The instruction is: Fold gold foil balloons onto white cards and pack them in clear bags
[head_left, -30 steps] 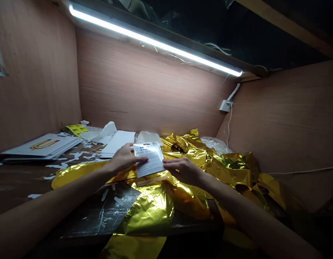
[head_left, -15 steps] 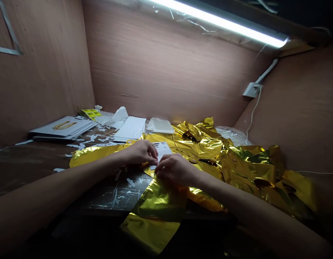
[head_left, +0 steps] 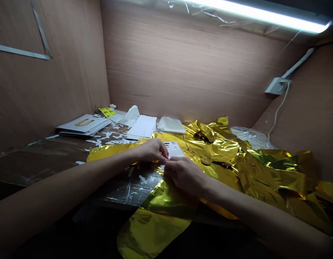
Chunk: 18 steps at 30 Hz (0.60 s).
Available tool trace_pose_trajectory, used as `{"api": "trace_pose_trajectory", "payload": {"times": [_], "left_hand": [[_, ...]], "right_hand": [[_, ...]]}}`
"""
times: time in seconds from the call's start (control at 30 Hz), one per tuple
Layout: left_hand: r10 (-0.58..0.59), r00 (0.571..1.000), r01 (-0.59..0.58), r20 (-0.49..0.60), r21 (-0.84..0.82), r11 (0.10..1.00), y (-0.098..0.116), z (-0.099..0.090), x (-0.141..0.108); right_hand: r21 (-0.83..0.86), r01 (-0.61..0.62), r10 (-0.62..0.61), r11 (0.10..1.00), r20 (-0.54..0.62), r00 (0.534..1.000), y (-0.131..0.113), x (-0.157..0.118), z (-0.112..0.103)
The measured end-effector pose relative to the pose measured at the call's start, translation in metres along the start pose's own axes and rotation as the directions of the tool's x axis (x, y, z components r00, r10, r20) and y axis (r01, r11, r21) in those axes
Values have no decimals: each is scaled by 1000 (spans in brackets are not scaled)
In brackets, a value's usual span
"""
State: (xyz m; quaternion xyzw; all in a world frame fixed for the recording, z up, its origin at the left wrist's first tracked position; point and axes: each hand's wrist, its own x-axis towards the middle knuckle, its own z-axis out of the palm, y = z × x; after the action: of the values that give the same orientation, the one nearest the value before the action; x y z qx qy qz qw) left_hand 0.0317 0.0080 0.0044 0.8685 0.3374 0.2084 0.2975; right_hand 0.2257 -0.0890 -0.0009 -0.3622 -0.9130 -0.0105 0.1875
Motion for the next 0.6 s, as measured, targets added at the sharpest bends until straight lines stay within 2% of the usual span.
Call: {"api": "trace_pose_trajectory", "payload": {"times": [0.13, 0.27, 0.47, 0.6], "left_hand": [[-15, 1000, 15, -13, -13, 1000, 0, 0, 0], [-14, 1000, 14, -14, -19, 1000, -2, 2, 1], [23, 1000, -23, -15, 14, 1000, -5, 1, 2], [52, 999, -52, 12, 11, 999, -6, -2, 1]], "right_hand": [[-175, 46, -45, 984, 9, 999, -4, -3, 2], [-263, 104, -93, 959, 56, 994, -5, -3, 1], [-314, 142, -113, 939, 109, 988, -4, -4, -4], [-280, 62, -33, 958, 107, 994, -3, -5, -5]]}}
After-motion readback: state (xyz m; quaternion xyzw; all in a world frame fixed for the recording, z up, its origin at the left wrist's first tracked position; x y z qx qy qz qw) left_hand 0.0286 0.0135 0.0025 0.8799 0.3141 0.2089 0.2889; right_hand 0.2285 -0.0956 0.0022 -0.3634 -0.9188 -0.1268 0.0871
